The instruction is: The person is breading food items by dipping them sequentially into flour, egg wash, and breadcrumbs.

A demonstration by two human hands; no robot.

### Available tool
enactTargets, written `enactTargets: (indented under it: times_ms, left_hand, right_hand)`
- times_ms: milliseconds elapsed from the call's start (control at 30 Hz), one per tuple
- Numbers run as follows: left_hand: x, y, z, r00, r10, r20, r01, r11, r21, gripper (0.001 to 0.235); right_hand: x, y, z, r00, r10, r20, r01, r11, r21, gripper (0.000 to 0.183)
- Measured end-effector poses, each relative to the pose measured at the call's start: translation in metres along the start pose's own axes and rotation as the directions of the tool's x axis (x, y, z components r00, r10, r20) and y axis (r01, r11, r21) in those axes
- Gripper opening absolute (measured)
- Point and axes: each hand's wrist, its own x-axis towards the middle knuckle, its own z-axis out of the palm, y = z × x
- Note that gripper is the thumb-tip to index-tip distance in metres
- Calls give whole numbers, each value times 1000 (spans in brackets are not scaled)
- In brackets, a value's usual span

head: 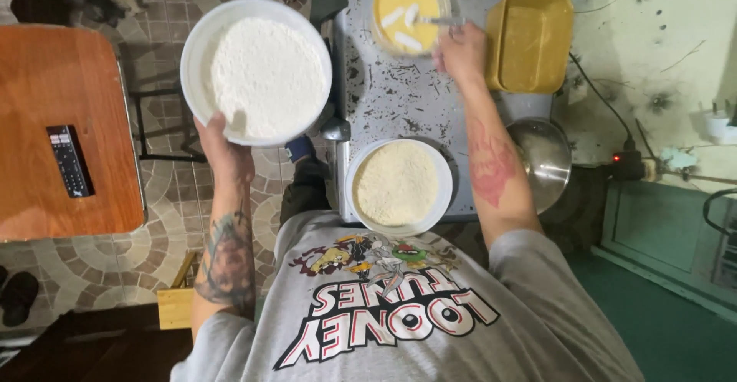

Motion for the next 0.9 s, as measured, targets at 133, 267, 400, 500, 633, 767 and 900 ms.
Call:
enactTargets:
  times_ms: [133, 267, 400, 500, 633, 767, 900]
  left_hand:
    - [42, -15, 34, 992, 97, 84, -103, 992, 78, 85]
    - [82, -46, 63, 983, 132, 128, -143, 986, 81, 72]
    - [101, -59, 106, 968, 42, 249, -103, 966, 237, 77]
    - [115, -102, 119, 966, 81, 246, -131, 972, 194, 72]
    - [108, -116, 142, 957, -47, 286, 8, 991, 136, 79]
    - [102, -120, 159, 964, -182, 195, 44, 830, 556, 90]
    - [109, -122, 163, 972, -97, 216, -136, 517, 845, 77]
  right_hand:
    - [-26, 32, -29, 999, -9, 30, 7, 999, 51, 32]
    - [-46, 69, -56, 997, -54, 48, 55, 998, -18, 19]
    - [-64, 98, -71, 997, 47, 53, -48, 999, 18, 19]
    - [-76, 104, -77, 994, 84, 75, -79, 994, -75, 21]
    - [-74, 104, -82, 993, 66, 98, -58, 995, -82, 18]
    - [-71, 104, -88, 990, 36, 138, -24, 996, -85, 28]
    - [-75, 92, -93, 991, -17, 136, 30, 995, -97, 44]
